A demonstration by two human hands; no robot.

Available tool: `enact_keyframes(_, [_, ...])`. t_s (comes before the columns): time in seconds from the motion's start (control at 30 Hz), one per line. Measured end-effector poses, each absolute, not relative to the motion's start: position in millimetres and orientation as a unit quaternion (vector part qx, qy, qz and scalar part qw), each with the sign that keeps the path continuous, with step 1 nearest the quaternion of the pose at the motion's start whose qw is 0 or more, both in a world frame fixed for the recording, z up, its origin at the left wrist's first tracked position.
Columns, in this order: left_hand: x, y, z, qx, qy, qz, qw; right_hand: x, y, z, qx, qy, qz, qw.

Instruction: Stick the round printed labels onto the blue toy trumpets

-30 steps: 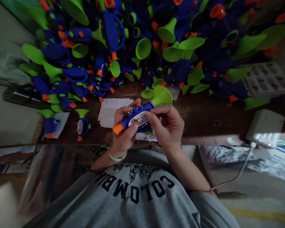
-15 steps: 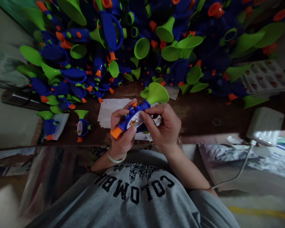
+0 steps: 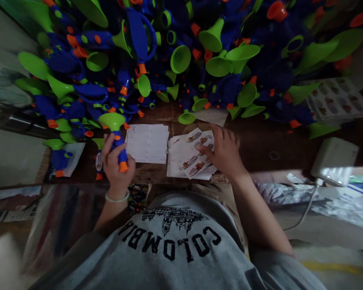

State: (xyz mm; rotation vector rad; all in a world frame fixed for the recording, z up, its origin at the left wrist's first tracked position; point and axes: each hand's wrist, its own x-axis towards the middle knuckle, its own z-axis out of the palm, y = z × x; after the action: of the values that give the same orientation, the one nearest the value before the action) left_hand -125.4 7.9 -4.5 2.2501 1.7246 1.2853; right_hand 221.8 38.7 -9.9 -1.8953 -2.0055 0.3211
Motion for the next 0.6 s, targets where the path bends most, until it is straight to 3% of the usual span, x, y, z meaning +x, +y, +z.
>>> enact_keyframes(0.13, [-184.3, 0.4, -21.8, 0.706, 0.673, 0.223, 0.017, 219.6, 35.3, -11.8, -0.677, -0.715, 0.165, 0.059])
enact_keyframes(0.27, [-206.7, -6.8, -26.1, 0.709, 0.699, 0.082, 0.056, 209.1, 33.0, -14.4, -0.694, -0.699, 0.172, 0.020])
enact_keyframes(0.43, [-173.8, 0.9, -31.1, 0.721, 0.662, 0.200, 0.027, 208.4, 32.5, -25.0, -0.714, -0.675, 0.183, 0.042])
enact_keyframes(0.6, [-91.3, -1.0, -39.4, 0.785, 0.519, 0.297, 0.161, 214.3, 29.6, -30.8, -0.730, -0.660, 0.170, 0.058])
